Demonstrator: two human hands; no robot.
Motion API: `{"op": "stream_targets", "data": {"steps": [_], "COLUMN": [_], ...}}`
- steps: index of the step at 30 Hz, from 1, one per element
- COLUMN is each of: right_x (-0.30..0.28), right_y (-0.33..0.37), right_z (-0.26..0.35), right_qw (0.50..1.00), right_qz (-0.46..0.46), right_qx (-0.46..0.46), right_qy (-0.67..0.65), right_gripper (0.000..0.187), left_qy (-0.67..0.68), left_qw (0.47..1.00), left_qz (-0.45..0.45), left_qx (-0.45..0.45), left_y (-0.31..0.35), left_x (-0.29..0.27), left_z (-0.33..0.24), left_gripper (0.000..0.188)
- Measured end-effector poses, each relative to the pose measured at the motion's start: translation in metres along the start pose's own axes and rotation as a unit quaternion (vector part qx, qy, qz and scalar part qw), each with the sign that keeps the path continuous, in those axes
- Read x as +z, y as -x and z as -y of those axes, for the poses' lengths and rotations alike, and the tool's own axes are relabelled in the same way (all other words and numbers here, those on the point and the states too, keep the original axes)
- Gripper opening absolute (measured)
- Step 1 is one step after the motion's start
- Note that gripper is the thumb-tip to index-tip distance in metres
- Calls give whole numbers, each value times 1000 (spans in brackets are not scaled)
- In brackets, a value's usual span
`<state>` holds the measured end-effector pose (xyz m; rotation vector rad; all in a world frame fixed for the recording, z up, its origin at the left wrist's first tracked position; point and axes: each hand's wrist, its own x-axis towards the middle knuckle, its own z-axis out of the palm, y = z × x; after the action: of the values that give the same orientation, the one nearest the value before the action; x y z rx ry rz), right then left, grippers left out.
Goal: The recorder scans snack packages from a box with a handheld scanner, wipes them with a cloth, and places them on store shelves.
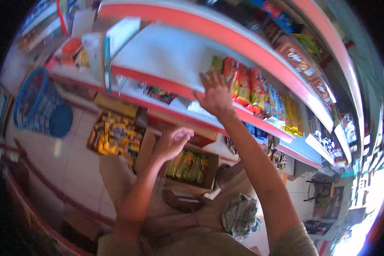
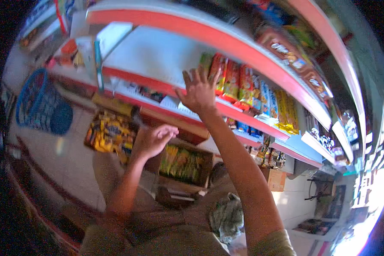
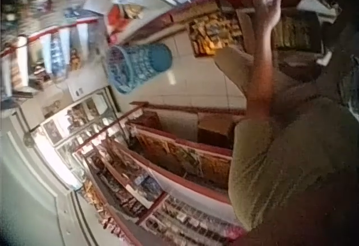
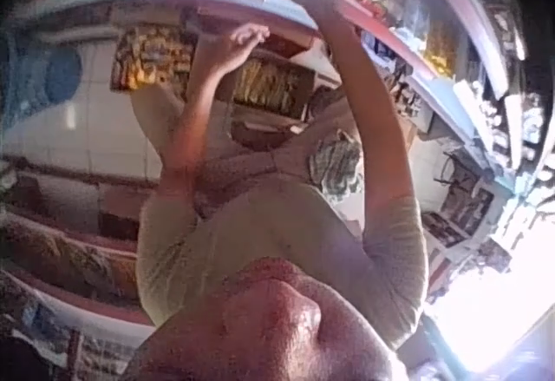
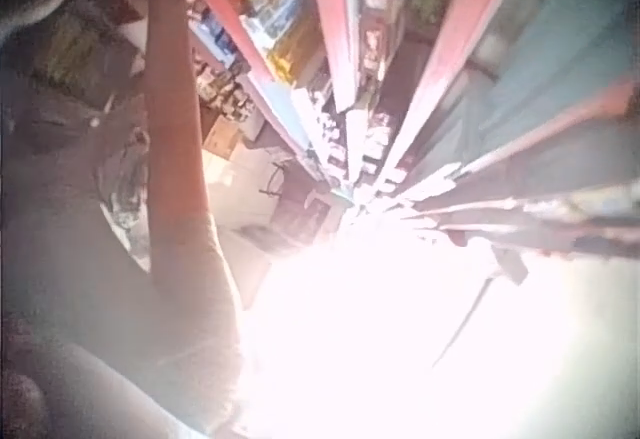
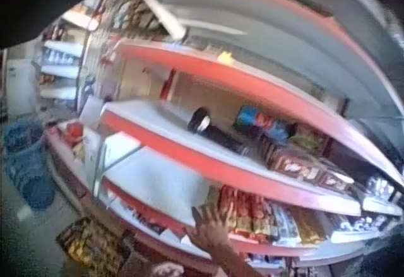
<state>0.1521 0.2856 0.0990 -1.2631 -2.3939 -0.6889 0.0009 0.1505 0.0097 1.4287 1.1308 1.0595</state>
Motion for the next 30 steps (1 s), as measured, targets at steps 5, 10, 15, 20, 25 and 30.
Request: {"op": "stream_targets", "data": {"steps": [5, 10, 15, 20, 25, 30], "right_x": [-1, 101, 191, 225, 249, 264], "right_y": [84, 212, 323, 390, 415, 405], "right_z": [17, 50, 81, 152, 196, 199], "right_qw": [945, 860, 737, 692, 675, 666], "right_qz": [34, 237, 611, 662, 680, 684], "right_qx": [-127, 66, 48, -23, -43, -41], "right_qy": [-299, -447, -286, -286, -284, -295], "right_gripper": [13, 17, 24, 26, 29, 33], "left_qy": [-258, -407, -363, -457, -430, -520], "left_qw": [965, 901, 913, 873, 879, 834], "left_qz": [30, 148, 129, 127, 176, 147], "left_qx": [39, -33, -132, -113, -106, -108], "left_y": [13, 22, 17, 32, 45, 40], "left_x": [5, 10, 26, 61, 90, 93], "left_z": [31, 49, 63, 63, 56, 58], "left_gripper": [29, 33, 25, 18, 19, 24]}}
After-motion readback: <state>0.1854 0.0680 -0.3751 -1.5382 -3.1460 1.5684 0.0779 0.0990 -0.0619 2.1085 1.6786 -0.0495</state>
